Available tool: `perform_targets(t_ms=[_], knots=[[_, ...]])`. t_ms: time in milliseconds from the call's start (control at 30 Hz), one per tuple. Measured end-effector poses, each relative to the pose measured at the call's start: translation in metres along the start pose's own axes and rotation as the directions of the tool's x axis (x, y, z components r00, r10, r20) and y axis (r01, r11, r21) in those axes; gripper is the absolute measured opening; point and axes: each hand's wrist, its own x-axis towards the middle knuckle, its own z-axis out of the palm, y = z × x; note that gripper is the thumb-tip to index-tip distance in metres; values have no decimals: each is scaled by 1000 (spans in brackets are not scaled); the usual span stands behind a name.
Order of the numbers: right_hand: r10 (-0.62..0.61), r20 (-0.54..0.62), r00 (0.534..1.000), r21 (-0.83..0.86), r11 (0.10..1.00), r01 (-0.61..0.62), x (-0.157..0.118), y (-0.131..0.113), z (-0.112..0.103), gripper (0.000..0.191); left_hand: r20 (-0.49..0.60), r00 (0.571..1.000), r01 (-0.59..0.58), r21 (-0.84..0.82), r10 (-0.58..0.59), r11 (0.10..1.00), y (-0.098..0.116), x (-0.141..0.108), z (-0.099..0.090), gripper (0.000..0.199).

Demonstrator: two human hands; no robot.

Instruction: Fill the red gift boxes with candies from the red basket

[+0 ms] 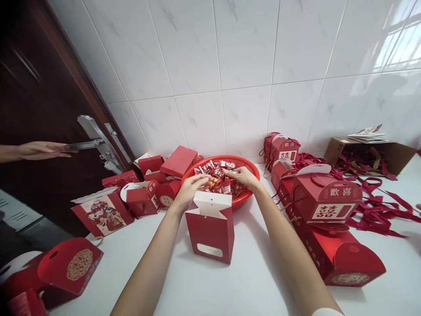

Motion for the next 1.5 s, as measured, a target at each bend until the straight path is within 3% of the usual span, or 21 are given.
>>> perform_targets(t_ms=[133,233,333,433,533,633,667,733,767,833,900,967,1067,1133,1233,1300,1400,1500], knots=[[-107,1,994,104,989,107,-1,1,-2,47,64,991,126,-108,-120,986,-1,12,-1,33],[-209,19,978,147,968,204,0,2,-3,47,49,980,197,-85,-193,977,0,18,5,39],[-326,7,946,38,945,325,0,0,0,46,43,978,208,-36,-206,978,-1,22,14,53],[-435,77,897,-45,897,439,-2,-4,9,40,64,977,208,-27,-206,978,-5,24,18,61],[-461,189,867,-29,880,475,-6,-10,11,58,115,979,167,2,-166,986,-8,23,17,54],[-394,279,876,-2,912,411,-8,-13,0,71,80,992,93,3,-93,996,-11,23,15,42],[-366,249,897,-39,921,387,-8,-13,-6,65,42,996,76,-7,-76,997,-12,24,15,40],[-310,75,948,-246,915,319,-6,-11,-18,49,-24,998,63,-20,-64,998,-12,24,16,39],[-278,-16,960,-409,878,247,-5,-8,-23,42,-40,997,60,-23,-61,998,-13,25,16,39],[-202,-108,973,-698,713,71,-1,-2,-26,36,-32,998,54,-20,-54,998,-13,25,17,38],[-117,-96,988,-833,553,-15,3,4,-22,37,-9,998,56,-12,-56,998,-13,25,18,39],[-74,-66,995,-856,517,-18,6,8,-16,42,0,999,53,-8,-53,999,-13,24,18,41],[-65,-44,997,-840,542,-2,5,8,-11,54,7,999,32,-5,-32,999,-13,22,17,41],[-78,-21,997,-793,609,31,3,5,-12,58,11,999,31,14,-31,999,-13,21,17,41],[-154,-7,988,-490,862,131,-1,-1,-16,57,3,999,47,37,-47,998,-13,21,16,45],[-239,-51,970,-230,948,221,-4,-6,-16,53,-4,999,47,25,-47,999,-13,21,16,50],[-315,-111,942,-78,948,308,-8,-13,-11,45,29,999,39,4,-39,999,-11,20,16,49],[-309,-93,947,-17,951,309,-9,-15,-6,39,90,995,55,-14,-53,998,-8,18,16,43]])
